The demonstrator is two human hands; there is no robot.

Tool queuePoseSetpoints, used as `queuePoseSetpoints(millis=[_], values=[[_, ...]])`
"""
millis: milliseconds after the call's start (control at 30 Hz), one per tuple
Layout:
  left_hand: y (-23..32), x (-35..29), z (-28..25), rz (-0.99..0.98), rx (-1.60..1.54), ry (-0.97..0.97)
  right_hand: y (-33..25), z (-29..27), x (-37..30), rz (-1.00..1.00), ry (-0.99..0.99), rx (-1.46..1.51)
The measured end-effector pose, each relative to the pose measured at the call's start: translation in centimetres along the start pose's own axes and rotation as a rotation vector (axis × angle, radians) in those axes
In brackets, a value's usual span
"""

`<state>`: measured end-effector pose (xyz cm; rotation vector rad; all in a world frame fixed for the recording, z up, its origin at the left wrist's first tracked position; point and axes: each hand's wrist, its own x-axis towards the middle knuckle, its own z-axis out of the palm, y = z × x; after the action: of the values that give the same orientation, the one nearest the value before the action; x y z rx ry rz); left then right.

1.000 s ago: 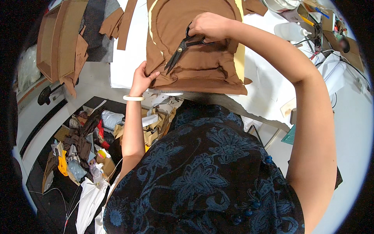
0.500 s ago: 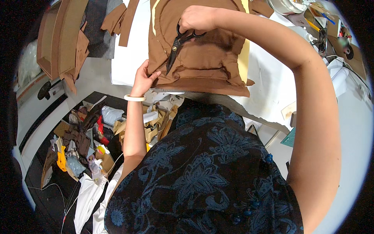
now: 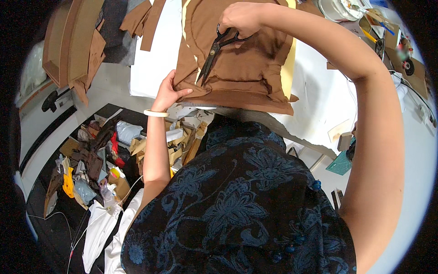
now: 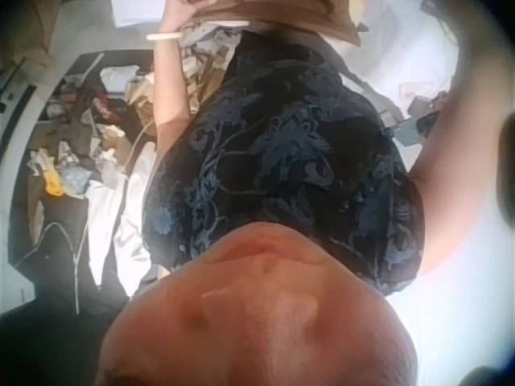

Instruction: The person uses a pair of scissors to cut a piece of brown fabric laid out on a white table. They carefully maneuver the scissors along the fabric's edge, trimming it into a specific shape while holding the material steady with their other hand.

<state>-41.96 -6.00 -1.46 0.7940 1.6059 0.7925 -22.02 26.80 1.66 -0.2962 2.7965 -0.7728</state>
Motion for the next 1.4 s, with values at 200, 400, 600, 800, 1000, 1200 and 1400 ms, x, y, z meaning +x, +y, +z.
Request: queuePoseSetpoints(millis=[200, 400, 600, 800, 1000, 1200, 1400], values=[[-0.1, -0.1, 0.1, 0.016, -0.024, 0.011, -0.4, 0.9, 0.8, 0.115, -0.101, 0.036], [-0.3, -0.1, -0.2, 0.012, -0.063, 0.012, -2.5, -0.2, 1.3, 0.225, -0.198, 0.097], [-0.7, 0.4, -0.5, -0.039, -0.150, -0.004, -3.4, 1.3, 0.4, 0.316, -0.243, 0.185], [-1.4, 0.7, -1.2, -0.069, -0.157, -0.028, -4.6, 2.2, 0.0, 0.341, -0.224, 0.220], [-1.5, 0.6, -1.1, -0.049, -0.162, -0.006, -4.3, 3.3, -0.1, 0.333, -0.204, 0.235], [-1.2, 0.3, -1.1, -0.042, -0.136, 0.001, -3.6, 4.7, -0.8, 0.168, -0.003, 0.205], [-1.6, 0.0, -1.6, -0.083, -0.125, 0.003, -4.2, 4.6, -1.2, 0.276, -0.113, 0.261]])
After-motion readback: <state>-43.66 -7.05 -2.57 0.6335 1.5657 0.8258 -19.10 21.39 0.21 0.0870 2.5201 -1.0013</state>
